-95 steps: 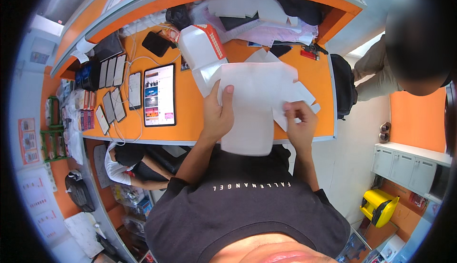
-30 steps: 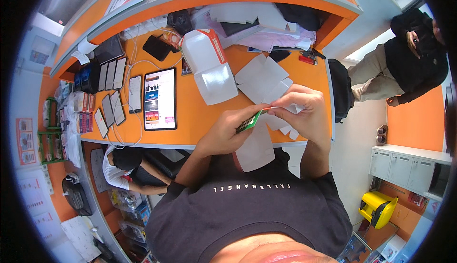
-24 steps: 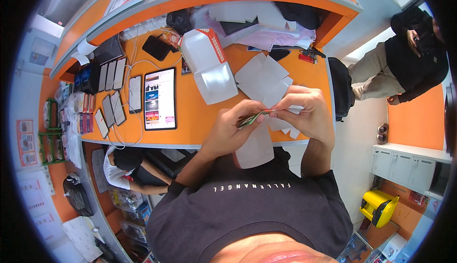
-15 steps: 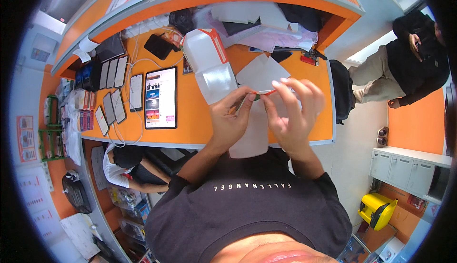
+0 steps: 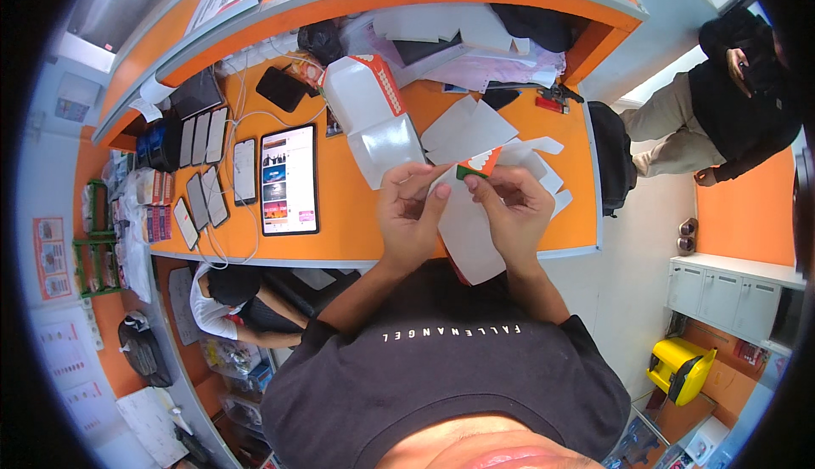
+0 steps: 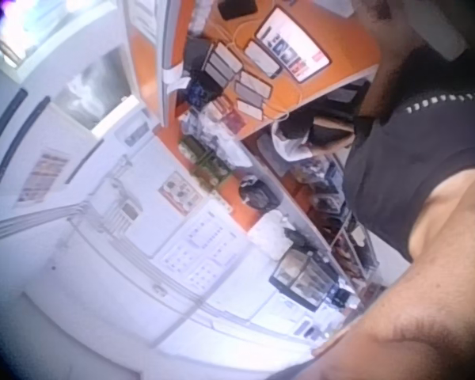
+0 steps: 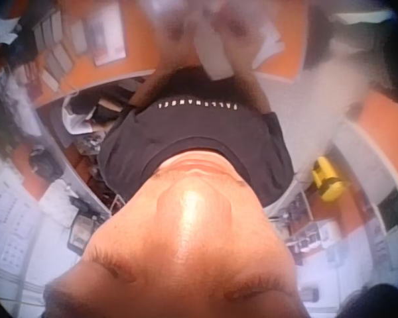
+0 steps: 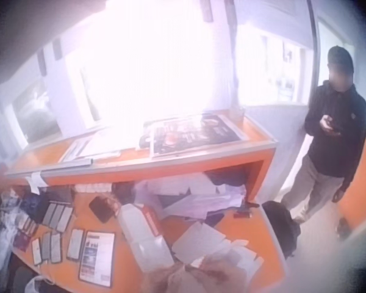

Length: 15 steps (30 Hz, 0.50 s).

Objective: The person unpacks a plastic-wrapped item, then folds and assembles flat cardboard pieces into small takeaway-style boxes at a counter. The person repeatedly folds flaps and tucks tabs to form the box shape.

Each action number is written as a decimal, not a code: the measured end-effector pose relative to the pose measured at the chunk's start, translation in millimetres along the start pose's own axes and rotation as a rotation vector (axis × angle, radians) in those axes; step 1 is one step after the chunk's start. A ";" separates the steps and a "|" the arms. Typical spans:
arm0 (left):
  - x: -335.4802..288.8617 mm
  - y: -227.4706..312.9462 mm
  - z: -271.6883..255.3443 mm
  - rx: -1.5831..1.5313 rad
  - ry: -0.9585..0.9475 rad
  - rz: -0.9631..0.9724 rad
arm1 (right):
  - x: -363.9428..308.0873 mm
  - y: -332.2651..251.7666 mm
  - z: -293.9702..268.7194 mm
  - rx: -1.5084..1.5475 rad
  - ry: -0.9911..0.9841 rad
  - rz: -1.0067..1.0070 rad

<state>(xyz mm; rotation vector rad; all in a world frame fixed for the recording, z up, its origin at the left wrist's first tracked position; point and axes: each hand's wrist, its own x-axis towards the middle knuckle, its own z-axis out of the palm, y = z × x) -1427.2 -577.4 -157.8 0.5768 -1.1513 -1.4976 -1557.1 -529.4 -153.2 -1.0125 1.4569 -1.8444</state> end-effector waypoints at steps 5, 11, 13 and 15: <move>2.3 -15.2 -8.4 0.191 -0.022 0.202 | -2.4 -1.3 3.0 -0.023 -0.074 -0.039; 1.2 -11.4 -10.7 0.328 -0.083 0.268 | -3.5 6.4 -0.9 0.066 -0.198 0.003; -2.8 -6.1 -10.8 0.300 -0.069 0.173 | -1.2 6.5 -2.5 0.059 -0.220 0.012; -3.7 -1.9 -10.3 0.289 -0.062 0.123 | 1.7 8.5 -6.1 0.060 -0.263 0.021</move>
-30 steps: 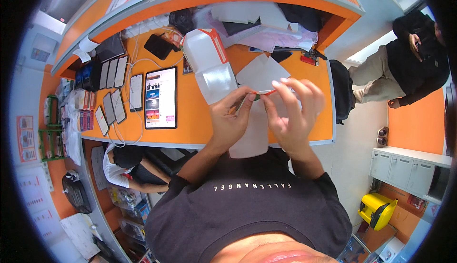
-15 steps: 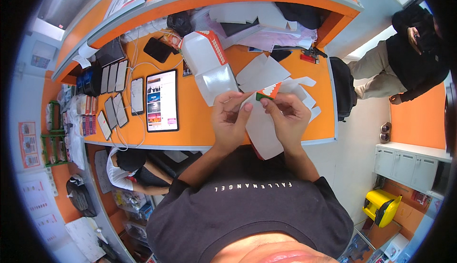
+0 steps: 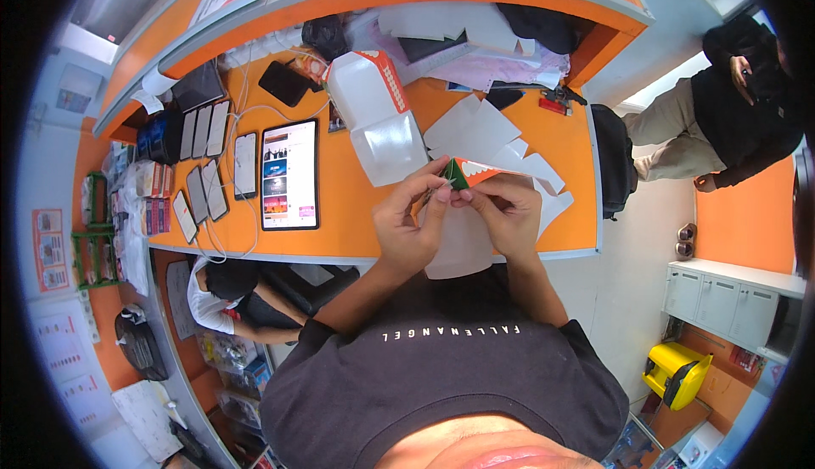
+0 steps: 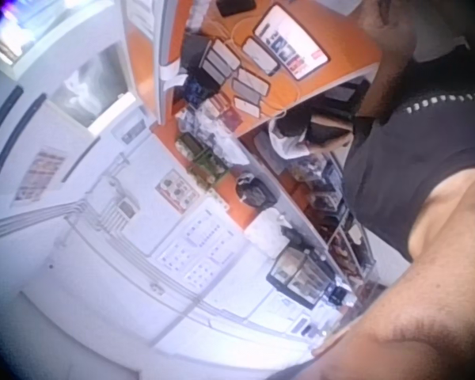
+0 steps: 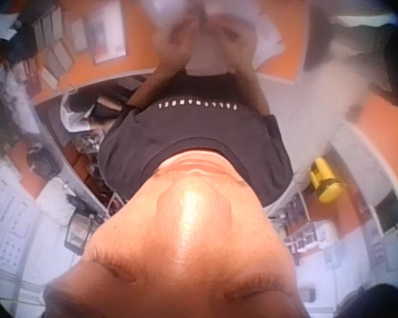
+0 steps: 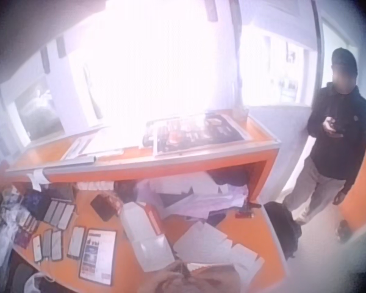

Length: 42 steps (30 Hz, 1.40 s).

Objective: The person unpacks a plastic-wrapped item, then folds and assembles flat cardboard pieces into small takeaway-style boxes at a counter. The person repeatedly folds flaps and tucks tabs to form the box shape.

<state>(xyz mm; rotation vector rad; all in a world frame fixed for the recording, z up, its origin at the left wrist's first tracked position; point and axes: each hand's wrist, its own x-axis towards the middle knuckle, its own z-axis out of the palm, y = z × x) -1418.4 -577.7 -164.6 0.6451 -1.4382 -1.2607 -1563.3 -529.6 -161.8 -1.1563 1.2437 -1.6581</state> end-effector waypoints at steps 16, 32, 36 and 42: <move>3.8 6.4 2.4 0.236 -0.050 0.037 | -4.6 13.0 -4.3 0.081 0.027 0.038; 9.5 -9.8 5.5 0.806 -0.187 0.424 | -9.6 19.6 -2.6 0.088 0.027 0.075; 4.2 -15.8 1.6 0.549 -0.226 0.320 | -11.9 24.8 -4.2 0.180 0.123 0.119; 8.1 -20.9 14.2 0.012 -0.091 -0.117 | -9.4 23.2 2.3 -0.385 0.102 -0.174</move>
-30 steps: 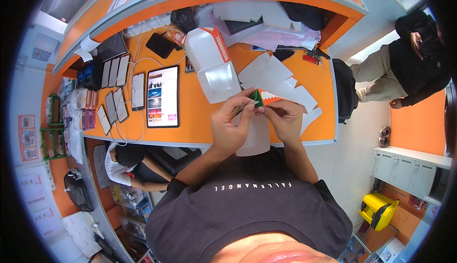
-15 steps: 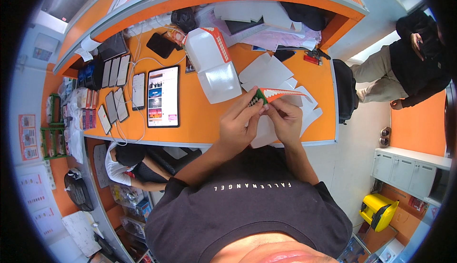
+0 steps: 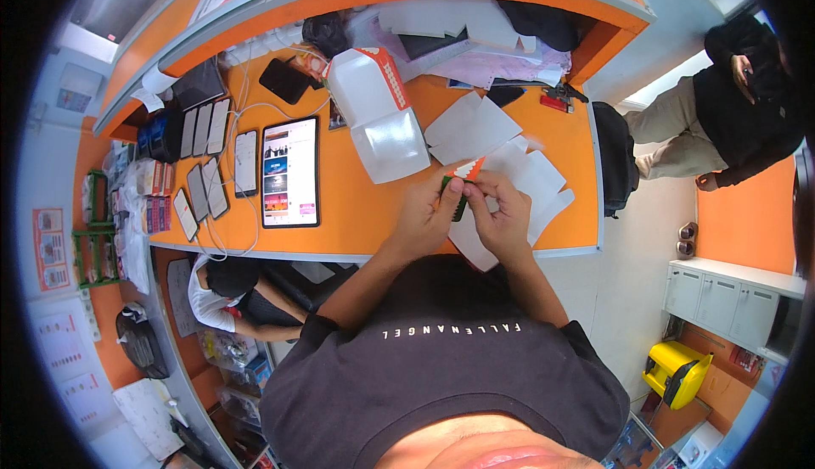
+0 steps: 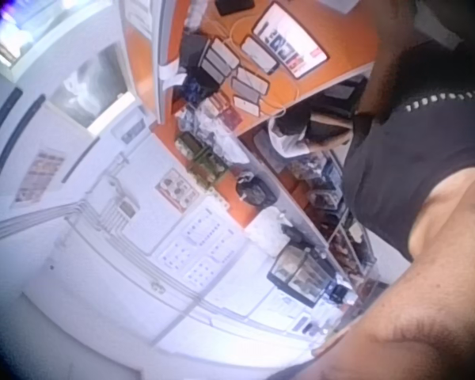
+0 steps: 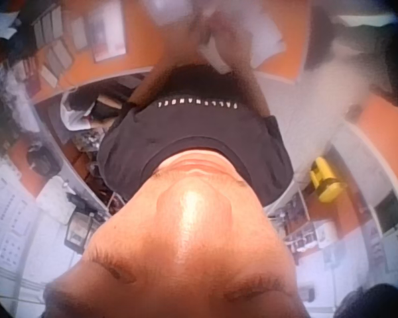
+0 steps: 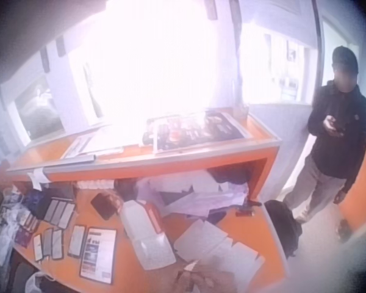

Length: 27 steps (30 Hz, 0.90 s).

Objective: The person unpacks a plastic-wrapped item, then folds and assembles flat cardboard pieces into small takeaway-style boxes at a counter. The person repeatedly folds flaps and tucks tabs to form the box shape.

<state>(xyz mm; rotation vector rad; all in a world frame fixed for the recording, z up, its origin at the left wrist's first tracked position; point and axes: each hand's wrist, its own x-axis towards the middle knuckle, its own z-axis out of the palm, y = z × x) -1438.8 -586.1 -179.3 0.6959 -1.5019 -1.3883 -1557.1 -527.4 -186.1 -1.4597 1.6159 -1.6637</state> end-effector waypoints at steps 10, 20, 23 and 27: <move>-6.1 -17.2 -16.5 0.318 0.083 0.064 | 10.9 -18.5 -24.3 -0.534 0.415 -0.347; 7.6 14.6 0.6 -0.027 0.264 0.076 | 31.6 -9.6 -38.1 -0.310 0.151 -0.323; 4.1 11.9 -9.9 -0.059 0.183 0.049 | 32.5 -10.5 -30.6 -0.041 0.192 -0.262; -0.5 1.0 -15.1 0.022 0.175 0.087 | 31.3 -23.8 -25.9 0.155 0.198 -0.071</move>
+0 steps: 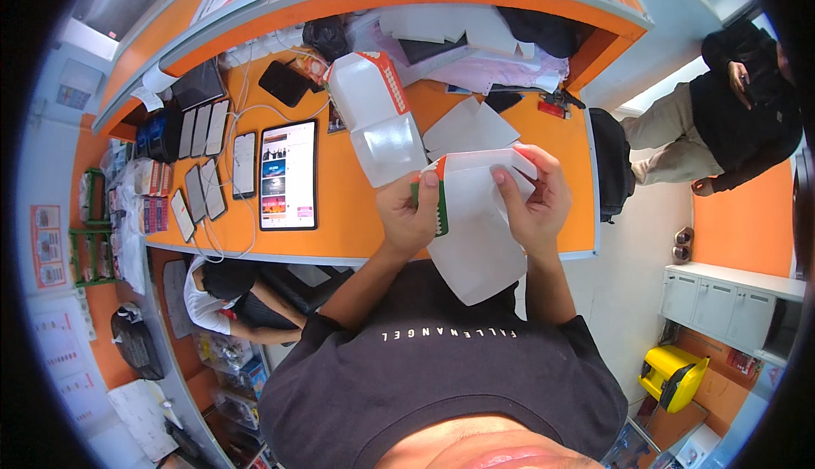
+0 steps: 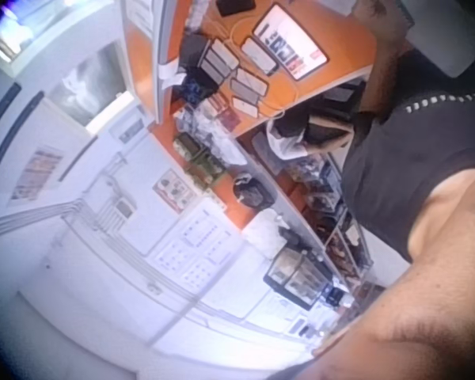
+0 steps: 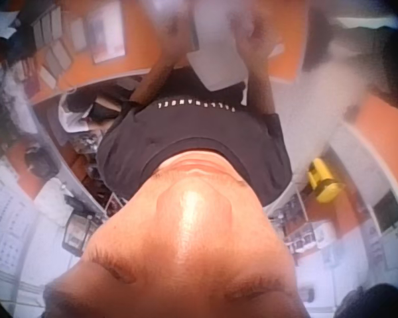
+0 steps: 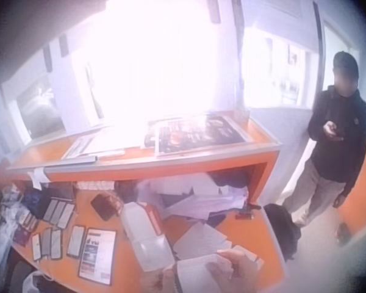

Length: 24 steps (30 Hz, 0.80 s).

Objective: The person unpacks a plastic-wrapped item, then folds and assembles flat cardboard pieces into small takeaway-style boxes at a counter. The person repeatedly folds flaps and tucks tabs to form the box shape.

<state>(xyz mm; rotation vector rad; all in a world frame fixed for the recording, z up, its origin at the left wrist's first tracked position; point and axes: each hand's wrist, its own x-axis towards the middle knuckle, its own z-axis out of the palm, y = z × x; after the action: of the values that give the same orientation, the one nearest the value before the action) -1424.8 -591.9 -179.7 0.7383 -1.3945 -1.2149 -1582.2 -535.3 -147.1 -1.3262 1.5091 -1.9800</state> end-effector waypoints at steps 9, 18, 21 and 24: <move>-3.1 -2.5 -2.9 0.014 0.022 0.010 | 15.0 -4.2 -11.7 -0.283 -0.345 -0.357; -6.6 -1.2 -4.3 0.051 -0.110 0.079 | 30.6 -7.3 -29.7 0.010 -0.557 0.214; -3.2 2.6 -9.5 0.052 -0.156 0.078 | 27.8 -13.7 -26.4 -0.138 -0.555 0.137; 4.0 8.8 -10.5 0.026 -0.182 0.055 | 23.0 -15.2 -18.4 -0.225 -0.467 0.053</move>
<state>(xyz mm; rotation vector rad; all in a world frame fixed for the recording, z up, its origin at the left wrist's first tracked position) -1413.9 -595.9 -171.3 0.6151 -1.5721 -1.2468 -1604.9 -535.0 -123.0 -1.6730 1.5376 -1.3654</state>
